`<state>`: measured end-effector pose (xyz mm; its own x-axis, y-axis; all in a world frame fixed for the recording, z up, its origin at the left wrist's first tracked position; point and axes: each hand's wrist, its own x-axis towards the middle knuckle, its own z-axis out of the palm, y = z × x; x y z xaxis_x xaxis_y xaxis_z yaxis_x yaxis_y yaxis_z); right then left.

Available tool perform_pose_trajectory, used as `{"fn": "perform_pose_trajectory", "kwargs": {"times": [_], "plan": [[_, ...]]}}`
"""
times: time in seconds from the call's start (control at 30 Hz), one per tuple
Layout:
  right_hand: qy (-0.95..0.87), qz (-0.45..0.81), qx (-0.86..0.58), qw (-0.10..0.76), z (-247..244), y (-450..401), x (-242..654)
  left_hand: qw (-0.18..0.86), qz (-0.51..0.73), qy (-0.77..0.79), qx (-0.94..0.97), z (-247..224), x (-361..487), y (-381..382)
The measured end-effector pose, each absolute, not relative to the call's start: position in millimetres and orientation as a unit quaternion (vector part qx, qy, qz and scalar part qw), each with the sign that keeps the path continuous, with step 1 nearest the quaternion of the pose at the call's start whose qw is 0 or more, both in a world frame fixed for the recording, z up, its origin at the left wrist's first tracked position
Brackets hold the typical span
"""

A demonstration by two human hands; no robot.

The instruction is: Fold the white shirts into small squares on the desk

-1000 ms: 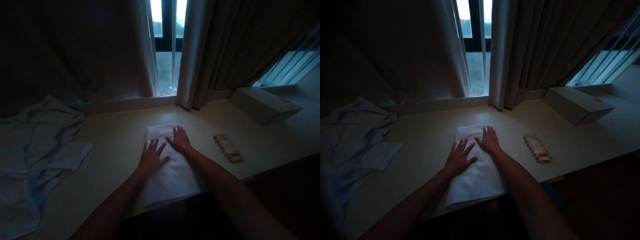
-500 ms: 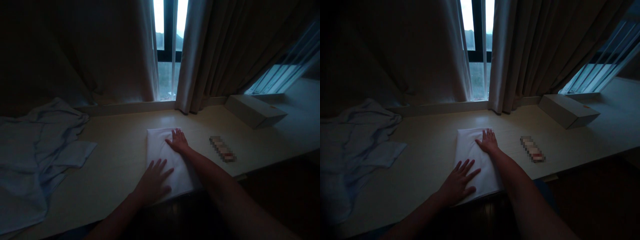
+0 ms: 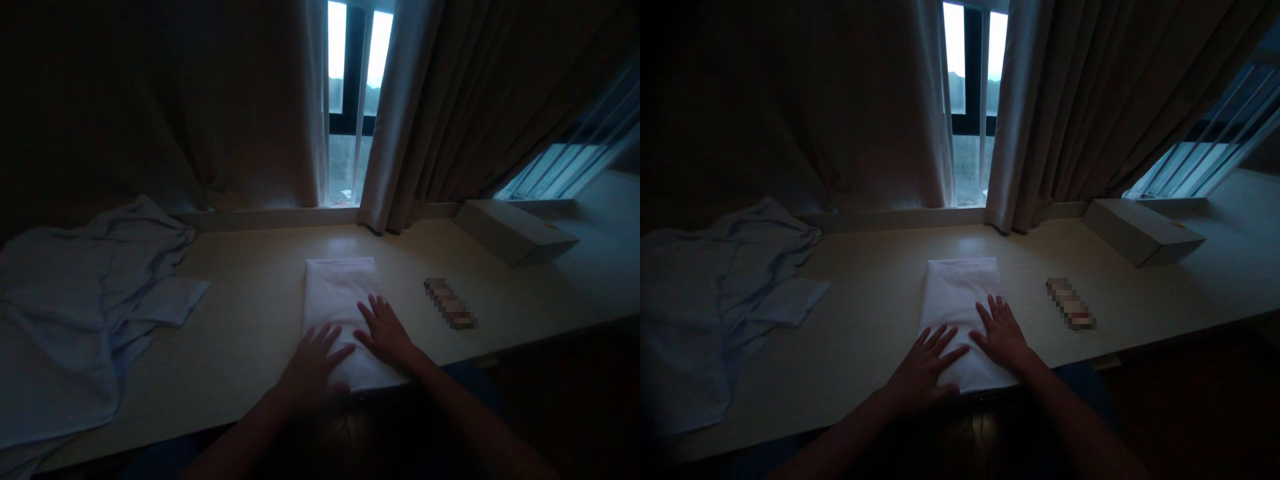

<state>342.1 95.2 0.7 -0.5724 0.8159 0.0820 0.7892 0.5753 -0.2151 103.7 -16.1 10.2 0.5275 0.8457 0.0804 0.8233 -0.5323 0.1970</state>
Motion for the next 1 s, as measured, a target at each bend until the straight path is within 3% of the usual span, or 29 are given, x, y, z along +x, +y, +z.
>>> {"fn": "perform_pose_trajectory", "kwargs": {"times": [0.53, 0.73, 0.87, 1.0], "plan": [[-0.882, 0.108, -0.451, 0.077, 18, 77, 357, 0.063, 0.074, 0.519, 0.849, 4, 109, -25], [-0.882, 0.116, -0.450, 0.081, 22, 77, 357, 0.027, 0.075, 0.657, 0.749, 14, 74, 43], [-0.881, 0.125, -0.451, 0.078, 25, 77, 356, 0.048, 0.067, 0.700, 0.709, 12, 51, 93], [-0.879, 0.129, -0.453, 0.072, 26, 79, 356, 0.099, 0.140, 0.714, 0.679, 6, 39, 125]]}}
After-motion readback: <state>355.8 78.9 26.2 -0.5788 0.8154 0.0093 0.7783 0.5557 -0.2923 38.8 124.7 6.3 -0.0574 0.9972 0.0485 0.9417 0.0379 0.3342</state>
